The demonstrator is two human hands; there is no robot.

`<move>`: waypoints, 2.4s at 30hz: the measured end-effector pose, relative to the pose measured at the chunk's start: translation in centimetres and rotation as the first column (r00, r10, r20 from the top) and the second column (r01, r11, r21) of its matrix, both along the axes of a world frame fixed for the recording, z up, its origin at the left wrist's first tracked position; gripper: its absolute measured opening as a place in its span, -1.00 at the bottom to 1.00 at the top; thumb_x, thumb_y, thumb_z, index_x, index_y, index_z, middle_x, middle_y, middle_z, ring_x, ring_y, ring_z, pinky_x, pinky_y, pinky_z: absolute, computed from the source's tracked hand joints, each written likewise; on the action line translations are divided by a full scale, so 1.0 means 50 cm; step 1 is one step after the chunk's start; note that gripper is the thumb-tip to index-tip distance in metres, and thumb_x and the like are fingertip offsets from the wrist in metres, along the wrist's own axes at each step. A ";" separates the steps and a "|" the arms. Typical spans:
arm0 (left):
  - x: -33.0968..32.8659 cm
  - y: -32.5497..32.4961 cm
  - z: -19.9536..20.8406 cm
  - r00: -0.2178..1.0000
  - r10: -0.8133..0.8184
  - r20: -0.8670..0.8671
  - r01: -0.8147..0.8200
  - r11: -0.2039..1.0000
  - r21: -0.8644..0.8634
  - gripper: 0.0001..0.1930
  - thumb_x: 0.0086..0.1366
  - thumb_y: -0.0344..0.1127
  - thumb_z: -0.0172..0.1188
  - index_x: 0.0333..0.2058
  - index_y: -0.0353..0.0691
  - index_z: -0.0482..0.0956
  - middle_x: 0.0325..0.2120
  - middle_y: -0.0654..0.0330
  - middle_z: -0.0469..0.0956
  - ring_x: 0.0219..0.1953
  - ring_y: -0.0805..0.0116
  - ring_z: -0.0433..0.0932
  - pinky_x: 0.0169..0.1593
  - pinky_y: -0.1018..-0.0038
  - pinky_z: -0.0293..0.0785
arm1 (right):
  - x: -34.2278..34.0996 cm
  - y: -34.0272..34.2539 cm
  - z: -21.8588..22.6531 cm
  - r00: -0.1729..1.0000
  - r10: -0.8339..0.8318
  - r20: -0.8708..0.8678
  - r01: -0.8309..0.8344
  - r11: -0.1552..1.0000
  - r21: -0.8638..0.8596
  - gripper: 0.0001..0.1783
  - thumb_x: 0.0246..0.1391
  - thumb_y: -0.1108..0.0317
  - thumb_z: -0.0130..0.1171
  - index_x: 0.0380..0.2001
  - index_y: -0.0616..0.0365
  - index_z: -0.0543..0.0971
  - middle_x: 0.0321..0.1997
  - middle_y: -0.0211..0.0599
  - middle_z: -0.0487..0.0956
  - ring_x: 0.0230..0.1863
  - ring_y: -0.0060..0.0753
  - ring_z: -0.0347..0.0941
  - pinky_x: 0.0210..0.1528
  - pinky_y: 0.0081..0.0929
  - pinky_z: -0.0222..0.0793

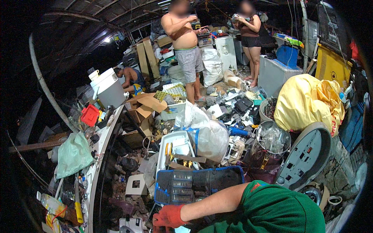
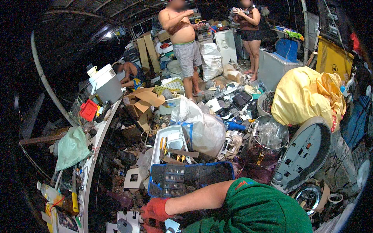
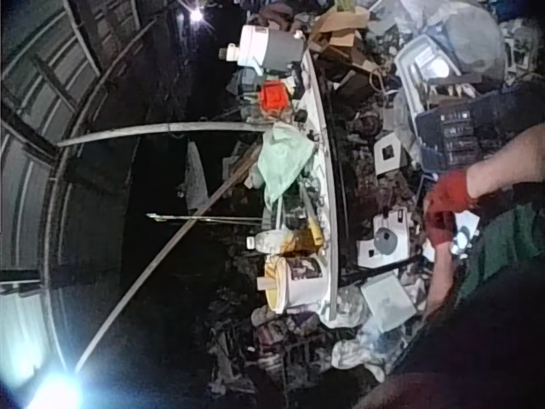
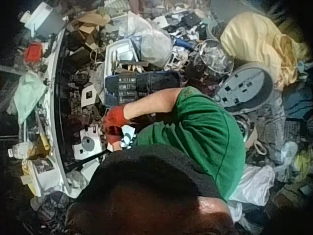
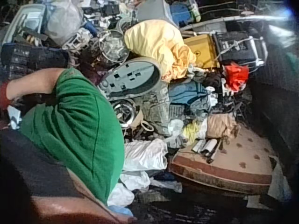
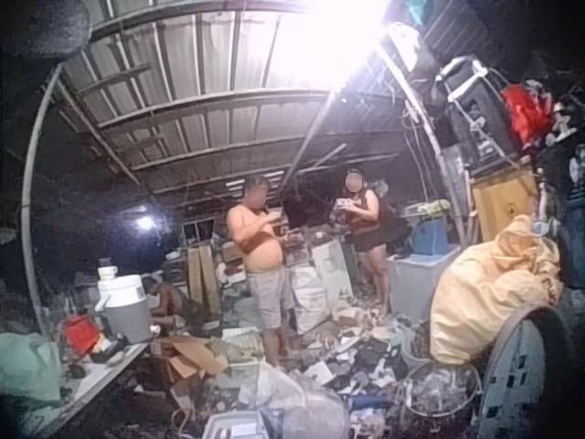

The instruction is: The person disassembles an electronic module by using a pry tool and then a screwdriver to remove components and fasteners.

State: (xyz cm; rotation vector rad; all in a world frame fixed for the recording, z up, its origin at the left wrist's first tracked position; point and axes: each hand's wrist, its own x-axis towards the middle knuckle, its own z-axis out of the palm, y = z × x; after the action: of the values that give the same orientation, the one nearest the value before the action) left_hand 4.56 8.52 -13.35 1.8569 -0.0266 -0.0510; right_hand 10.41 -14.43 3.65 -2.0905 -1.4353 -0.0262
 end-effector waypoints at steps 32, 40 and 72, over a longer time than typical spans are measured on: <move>0.027 -0.037 0.111 0.968 0.138 0.210 -0.238 0.774 0.587 -0.56 0.33 -0.10 0.10 0.01 -0.35 0.46 -0.05 -0.17 0.51 0.03 -0.17 0.47 0.14 0.12 0.34 | -0.099 -0.219 -0.094 0.219 0.124 -0.968 0.874 0.416 0.251 -0.48 0.26 0.39 0.13 0.25 0.22 0.32 0.18 -0.24 0.49 0.16 -0.39 0.38 0.28 -0.42 0.26; 0.040 -0.066 0.174 0.972 0.169 0.165 -0.210 0.936 0.281 -0.70 0.34 -0.27 0.08 -0.06 -0.34 0.52 -0.15 -0.06 0.55 -0.04 -0.01 0.52 0.09 0.23 0.40 | -0.114 -0.243 -0.094 0.161 0.333 -0.929 0.894 0.351 0.281 -0.84 0.33 0.41 -0.03 -0.08 0.18 0.42 -0.22 -0.33 0.54 -0.36 -0.55 0.46 -0.29 -0.53 0.42; -0.066 0.102 0.221 0.895 -0.030 -0.444 0.315 0.747 0.585 -0.10 0.02 0.05 0.41 0.30 -0.11 0.23 0.17 -0.12 0.38 0.21 -0.07 0.38 0.24 0.20 0.34 | -0.123 -0.163 -0.046 0.699 -0.357 -0.620 0.555 0.817 0.155 -0.50 -0.05 0.41 0.29 0.01 0.27 0.46 -0.12 0.01 0.59 -0.10 -0.13 0.57 -0.01 -0.35 0.45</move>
State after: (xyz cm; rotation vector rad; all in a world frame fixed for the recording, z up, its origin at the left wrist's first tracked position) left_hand 1.27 13.61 -2.28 2.5014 0.1238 -0.6659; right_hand 4.28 -22.55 1.37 -1.8908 -0.4757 0.1372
